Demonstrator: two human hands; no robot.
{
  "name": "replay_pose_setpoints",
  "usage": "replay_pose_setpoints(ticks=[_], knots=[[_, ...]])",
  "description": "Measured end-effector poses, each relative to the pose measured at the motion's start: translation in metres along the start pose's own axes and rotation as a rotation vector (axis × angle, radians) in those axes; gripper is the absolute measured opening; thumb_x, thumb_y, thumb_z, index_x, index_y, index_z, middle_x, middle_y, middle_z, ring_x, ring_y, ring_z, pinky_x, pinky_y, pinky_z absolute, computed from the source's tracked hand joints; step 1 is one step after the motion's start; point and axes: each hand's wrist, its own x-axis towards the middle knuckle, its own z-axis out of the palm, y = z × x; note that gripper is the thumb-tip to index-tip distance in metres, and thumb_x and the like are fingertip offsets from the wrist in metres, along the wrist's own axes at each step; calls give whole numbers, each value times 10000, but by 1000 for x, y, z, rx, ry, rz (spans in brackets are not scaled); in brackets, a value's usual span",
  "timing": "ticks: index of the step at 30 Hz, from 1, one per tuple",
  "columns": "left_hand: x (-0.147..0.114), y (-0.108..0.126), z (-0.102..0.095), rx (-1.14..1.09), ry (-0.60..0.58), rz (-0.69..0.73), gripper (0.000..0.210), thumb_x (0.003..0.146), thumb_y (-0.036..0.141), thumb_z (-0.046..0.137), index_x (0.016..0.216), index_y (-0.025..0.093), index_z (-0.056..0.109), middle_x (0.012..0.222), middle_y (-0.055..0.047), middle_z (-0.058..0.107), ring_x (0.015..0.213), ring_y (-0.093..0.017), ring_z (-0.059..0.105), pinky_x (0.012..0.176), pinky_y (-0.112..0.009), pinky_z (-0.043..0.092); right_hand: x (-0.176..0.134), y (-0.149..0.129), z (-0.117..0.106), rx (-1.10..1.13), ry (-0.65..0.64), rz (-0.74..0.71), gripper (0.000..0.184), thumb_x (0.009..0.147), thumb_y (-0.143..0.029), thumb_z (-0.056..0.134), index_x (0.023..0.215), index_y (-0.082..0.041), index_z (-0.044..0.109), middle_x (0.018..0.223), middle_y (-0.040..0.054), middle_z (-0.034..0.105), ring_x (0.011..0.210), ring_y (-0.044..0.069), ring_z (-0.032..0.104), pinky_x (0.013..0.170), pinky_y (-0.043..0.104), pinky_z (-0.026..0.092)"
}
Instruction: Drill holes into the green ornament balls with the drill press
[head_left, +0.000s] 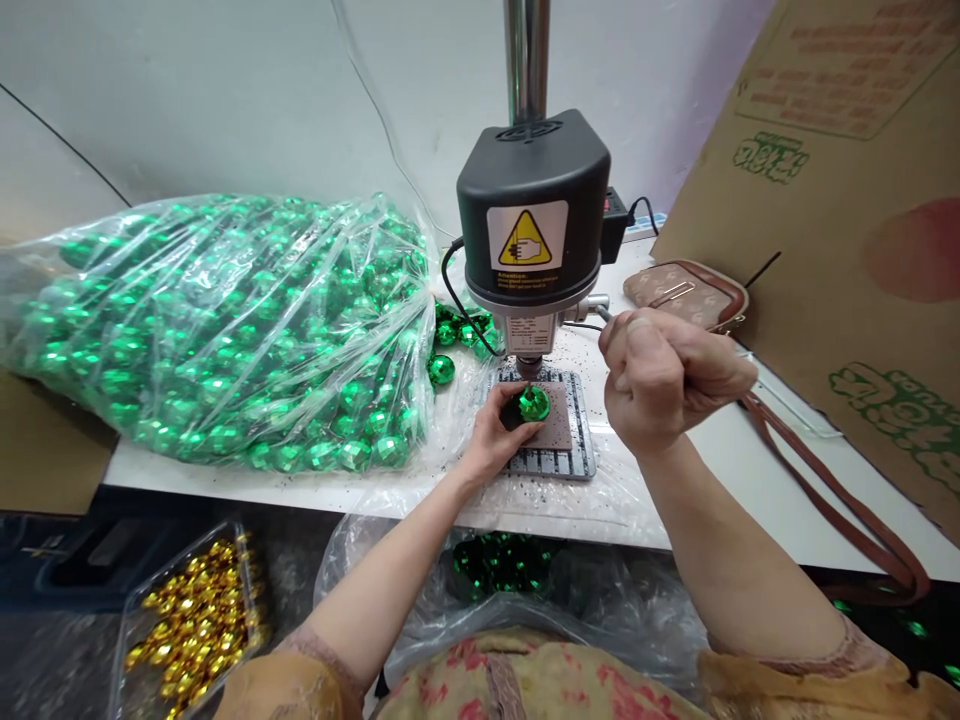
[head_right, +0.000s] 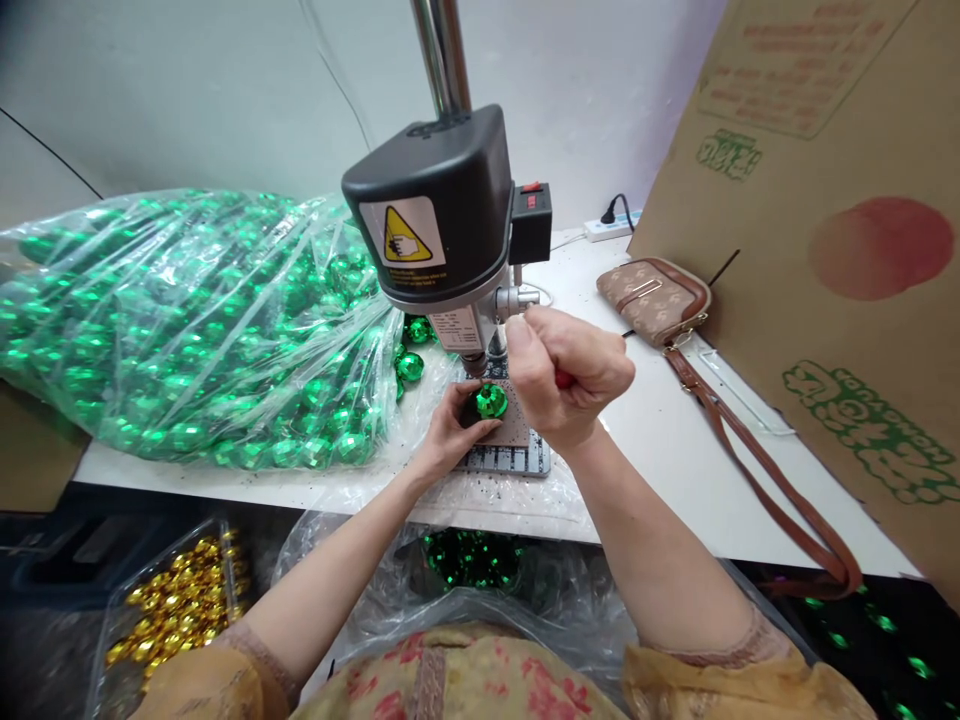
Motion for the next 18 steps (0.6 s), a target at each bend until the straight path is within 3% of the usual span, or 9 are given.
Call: replay_pose_setpoints(ticks=[18], knots=[[0,-3,1,-9,7,26,518,796,341,834,1228,213,580,1218,-92,681,1162,-258,648,1035,-430,507,-10,4,-7,-14,-53,-126,479,843,-76,575,570,-186,197,504,-61,244,417,33,275,421,254,241]])
